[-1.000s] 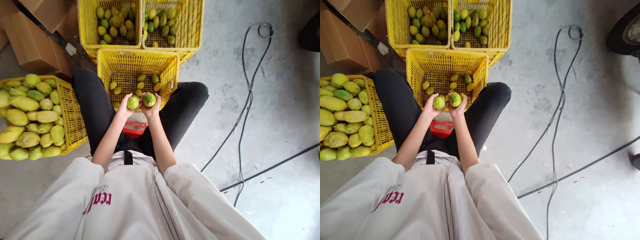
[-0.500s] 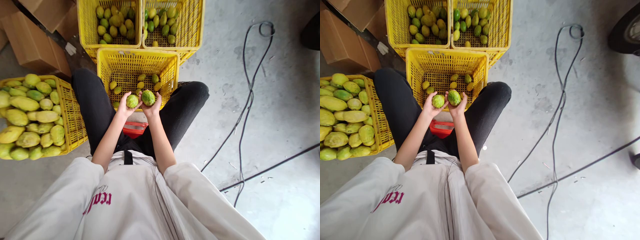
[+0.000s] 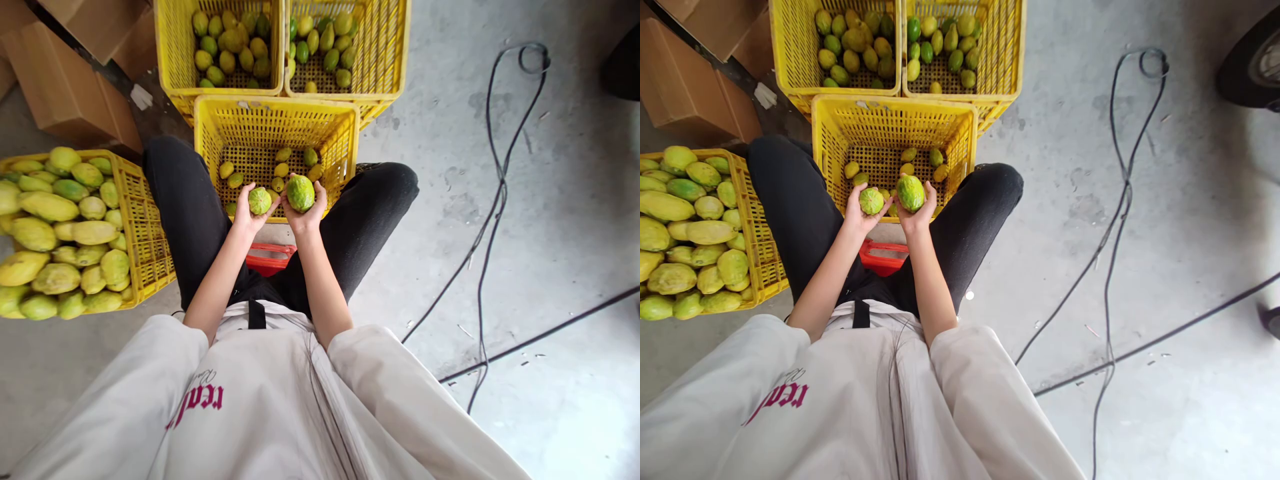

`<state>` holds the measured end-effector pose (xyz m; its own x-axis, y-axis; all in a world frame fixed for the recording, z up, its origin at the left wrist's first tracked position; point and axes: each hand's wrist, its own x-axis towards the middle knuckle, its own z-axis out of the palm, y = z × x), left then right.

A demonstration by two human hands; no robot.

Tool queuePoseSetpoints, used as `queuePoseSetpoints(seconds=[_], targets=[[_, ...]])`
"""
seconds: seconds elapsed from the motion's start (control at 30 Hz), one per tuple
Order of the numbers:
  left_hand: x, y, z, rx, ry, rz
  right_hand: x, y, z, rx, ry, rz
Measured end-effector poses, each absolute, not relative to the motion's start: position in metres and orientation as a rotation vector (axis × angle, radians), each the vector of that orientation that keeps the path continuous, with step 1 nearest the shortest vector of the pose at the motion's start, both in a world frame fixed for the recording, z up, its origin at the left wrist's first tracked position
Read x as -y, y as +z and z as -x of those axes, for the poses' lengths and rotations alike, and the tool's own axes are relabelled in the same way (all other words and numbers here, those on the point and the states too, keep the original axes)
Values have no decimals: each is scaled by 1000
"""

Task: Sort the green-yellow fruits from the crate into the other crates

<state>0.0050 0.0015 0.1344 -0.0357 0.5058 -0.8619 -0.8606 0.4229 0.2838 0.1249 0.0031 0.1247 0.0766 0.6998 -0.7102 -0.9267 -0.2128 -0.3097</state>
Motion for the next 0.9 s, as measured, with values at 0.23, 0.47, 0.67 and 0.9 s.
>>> queuePoseSetpoints(seconds=[0.23, 0.47, 0.67, 0.9], targets=[[0, 133, -5, -1123, 1113, 416, -4, 117, -124, -326, 1491, 994], [3, 130, -4, -1079, 1124, 469, -3, 113, -124, -336, 1489, 944], [0, 131, -6, -1108, 1140, 492, -1, 116, -127, -369, 1556, 960], [1, 126, -5, -1110, 1138, 483, 0, 115, -128, -356, 1569, 973]])
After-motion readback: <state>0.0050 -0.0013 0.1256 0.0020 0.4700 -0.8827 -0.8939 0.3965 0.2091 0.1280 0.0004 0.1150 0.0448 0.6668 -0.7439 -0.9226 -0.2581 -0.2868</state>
